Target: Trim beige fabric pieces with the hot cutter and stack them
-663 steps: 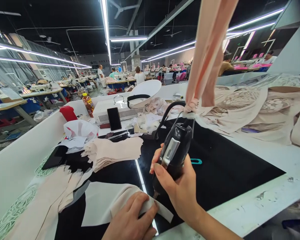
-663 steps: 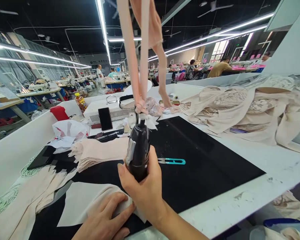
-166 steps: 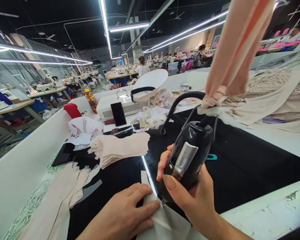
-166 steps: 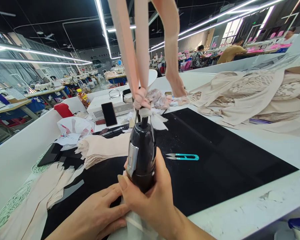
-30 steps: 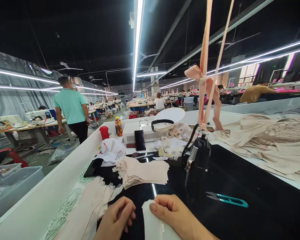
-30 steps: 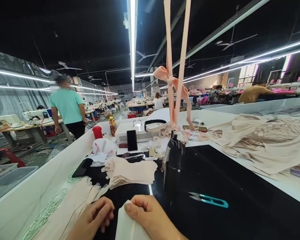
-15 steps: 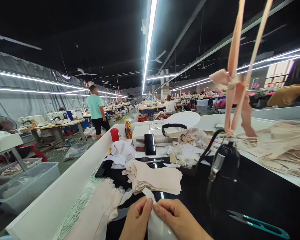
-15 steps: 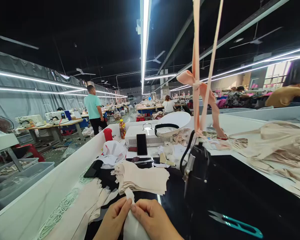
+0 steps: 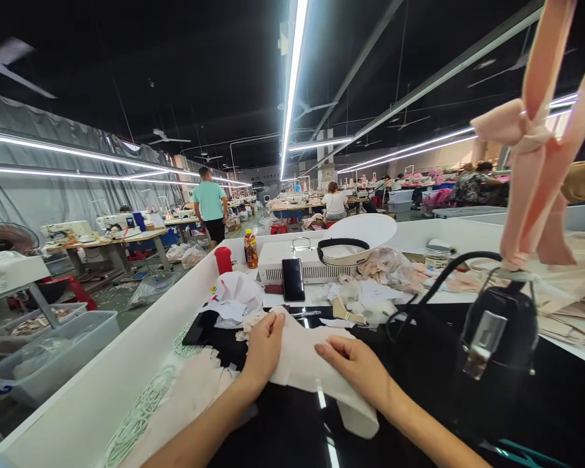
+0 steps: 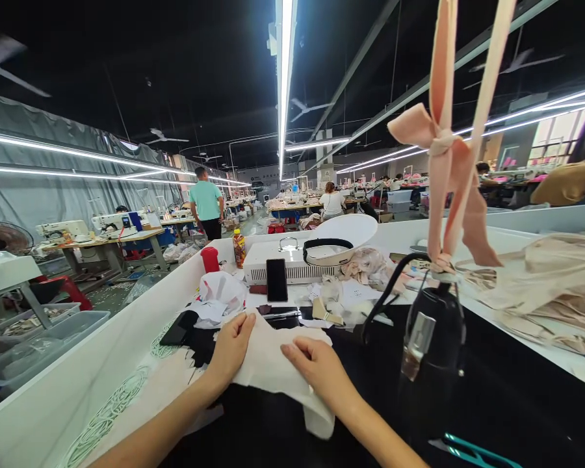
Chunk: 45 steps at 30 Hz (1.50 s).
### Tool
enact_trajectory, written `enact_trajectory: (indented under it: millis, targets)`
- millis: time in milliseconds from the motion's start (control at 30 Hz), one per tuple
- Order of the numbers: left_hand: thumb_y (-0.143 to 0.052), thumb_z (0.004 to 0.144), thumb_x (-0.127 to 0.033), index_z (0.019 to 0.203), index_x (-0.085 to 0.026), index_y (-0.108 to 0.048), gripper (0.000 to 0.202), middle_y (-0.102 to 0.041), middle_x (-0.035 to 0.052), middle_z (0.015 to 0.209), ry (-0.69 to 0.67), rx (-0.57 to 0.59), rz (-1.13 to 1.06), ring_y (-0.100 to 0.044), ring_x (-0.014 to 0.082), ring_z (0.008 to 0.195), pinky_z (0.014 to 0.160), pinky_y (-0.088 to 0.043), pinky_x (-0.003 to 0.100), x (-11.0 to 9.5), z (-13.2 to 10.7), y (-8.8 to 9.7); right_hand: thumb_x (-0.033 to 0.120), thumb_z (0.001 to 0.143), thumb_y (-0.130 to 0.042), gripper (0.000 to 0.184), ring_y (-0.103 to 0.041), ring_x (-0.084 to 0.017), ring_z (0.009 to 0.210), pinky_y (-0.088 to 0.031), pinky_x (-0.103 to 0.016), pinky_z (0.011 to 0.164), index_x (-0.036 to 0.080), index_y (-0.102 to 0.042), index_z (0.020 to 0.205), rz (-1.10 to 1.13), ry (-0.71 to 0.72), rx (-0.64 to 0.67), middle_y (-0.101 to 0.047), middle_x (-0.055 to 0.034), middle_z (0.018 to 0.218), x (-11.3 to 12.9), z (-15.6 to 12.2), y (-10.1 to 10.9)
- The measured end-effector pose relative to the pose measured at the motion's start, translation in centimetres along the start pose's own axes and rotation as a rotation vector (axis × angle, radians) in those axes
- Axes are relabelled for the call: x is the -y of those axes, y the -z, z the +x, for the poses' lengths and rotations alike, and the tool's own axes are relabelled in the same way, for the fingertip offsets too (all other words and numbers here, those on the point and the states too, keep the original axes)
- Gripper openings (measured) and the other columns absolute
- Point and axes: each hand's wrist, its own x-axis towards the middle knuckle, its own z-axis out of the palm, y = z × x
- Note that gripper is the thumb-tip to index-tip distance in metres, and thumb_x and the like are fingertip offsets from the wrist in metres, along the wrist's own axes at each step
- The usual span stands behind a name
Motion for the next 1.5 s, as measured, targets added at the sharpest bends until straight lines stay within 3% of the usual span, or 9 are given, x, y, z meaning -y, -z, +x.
enact_trajectory:
  millis: [200, 400, 633, 733, 833, 1000, 1133, 1300, 1500]
  targets:
    - [-0.071, 0.106, -0.042, 0.130, -0.017, -0.067, 0.035, -0.070, 0.0088, 0.128, 0.102, -0.010, 0.120, -0.072, 0.0257, 0.108, 0.093, -0.063, 0.046, 1.8, 4.4, 0.1, 0.059, 0.089, -0.058, 0.041, -0.063, -0.026, 0.076, -0.042, -0.034, 0.070, 0.022, -0.072, 0.077, -0.171, -0.035, -0.196, -0.069, -0.0033, 0.074, -2.4, 2.6, 2.4]
    - [-0.071, 0.106, -0.040, 0.135, -0.018, -0.066, 0.037, -0.067, 0.0104, 0.135, 0.226, 0.015, 0.184, -0.071, 0.0270, 0.114, 0.096, -0.062, 0.048, 3.9, 4.9, 0.2, 0.045, 0.092, -0.054, 0.031, -0.071, -0.031, 0.083, -0.047, -0.037, 0.072, 0.024, -0.077, 0.089, -0.335, -0.037, -0.248, -0.076, -0.0061, 0.082, -4.4, 3.4, 2.8]
    - [-0.071, 0.106, -0.041, 0.133, -0.018, -0.066, 0.036, -0.069, 0.0097, 0.130, 0.378, 0.149, 0.216, -0.072, 0.0247, 0.107, 0.090, -0.064, 0.044, 4.1, 4.0, 1.7, 0.031, 0.089, -0.061, 0.030, -0.064, -0.039, 0.125, -0.046, -0.054, 0.108, 0.022, -0.076, 0.114, -0.432, 0.120, -0.252, -0.077, -0.0147, 0.123, -5.5, 2.4, 1.5]
    - [-0.070, 0.107, -0.041, 0.131, -0.017, -0.066, 0.034, -0.071, 0.0084, 0.122, 0.389, 0.191, 0.289, -0.073, 0.0218, 0.098, 0.084, -0.065, 0.040, 3.0, 2.9, 4.7, 0.032, 0.095, -0.059, 0.027, -0.066, -0.037, 0.122, -0.048, -0.057, 0.109, 0.024, -0.075, 0.114, -0.413, 0.186, -0.211, -0.076, -0.0132, 0.125, -4.7, 1.1, 0.7]
    - [-0.068, 0.108, -0.043, 0.121, -0.016, -0.068, 0.029, -0.071, 0.0053, 0.110, 0.317, 0.191, 0.422, -0.071, 0.0187, 0.087, 0.078, -0.062, 0.036, 1.6, 0.8, 9.5, 0.031, 0.097, -0.059, 0.021, -0.069, -0.033, 0.116, -0.052, -0.053, 0.105, 0.026, -0.075, 0.110, -0.375, 0.236, -0.151, -0.077, -0.0103, 0.120, -3.5, -0.9, -0.2]
    - [-0.061, 0.101, -0.033, 0.100, -0.022, -0.067, 0.012, -0.071, 0.0041, 0.097, 0.222, 0.138, 0.695, -0.068, 0.0250, 0.093, 0.082, -0.049, 0.035, 1.1, -4.2, 16.3, 0.029, 0.098, -0.061, 0.015, -0.073, -0.030, 0.106, -0.058, -0.046, 0.096, 0.028, -0.076, 0.101, -0.265, 0.282, -0.019, -0.078, -0.0071, 0.110, -2.4, -4.2, -1.9]
    - [-0.057, 0.095, -0.033, 0.098, -0.022, -0.068, 0.016, -0.075, 0.0066, 0.101, 0.242, 0.170, 0.760, -0.070, 0.0269, 0.091, 0.079, -0.045, 0.033, 2.6, -7.1, 17.5, 0.026, 0.098, -0.062, 0.015, -0.074, -0.028, 0.098, -0.059, -0.041, 0.090, 0.029, -0.076, 0.097, -0.193, 0.294, 0.051, -0.078, -0.0057, 0.105, -1.9, -5.8, -3.1]
    - [-0.039, 0.104, -0.036, 0.096, -0.022, -0.070, 0.034, -0.073, 0.0084, 0.107, 0.198, 0.171, 0.724, -0.069, 0.0278, 0.101, 0.087, -0.046, 0.035, 3.7, -8.5, 17.6, 0.027, 0.100, -0.058, 0.015, -0.073, -0.026, 0.097, -0.058, -0.039, 0.089, 0.028, -0.073, 0.096, -0.208, 0.246, 0.158, -0.075, -0.0050, 0.106, -0.3, -7.1, -3.7]
    - [-0.060, 0.103, -0.035, 0.100, -0.020, -0.071, 0.019, -0.073, 0.0053, 0.107, 0.190, 0.159, 0.680, -0.069, 0.0235, 0.098, 0.091, -0.052, 0.038, 4.1, -9.7, 18.0, 0.022, 0.101, -0.054, 0.018, -0.071, -0.024, 0.100, -0.055, -0.036, 0.092, 0.026, -0.071, 0.099, -0.252, 0.176, 0.294, -0.073, -0.0047, 0.108, 0.7, -8.7, -4.5]
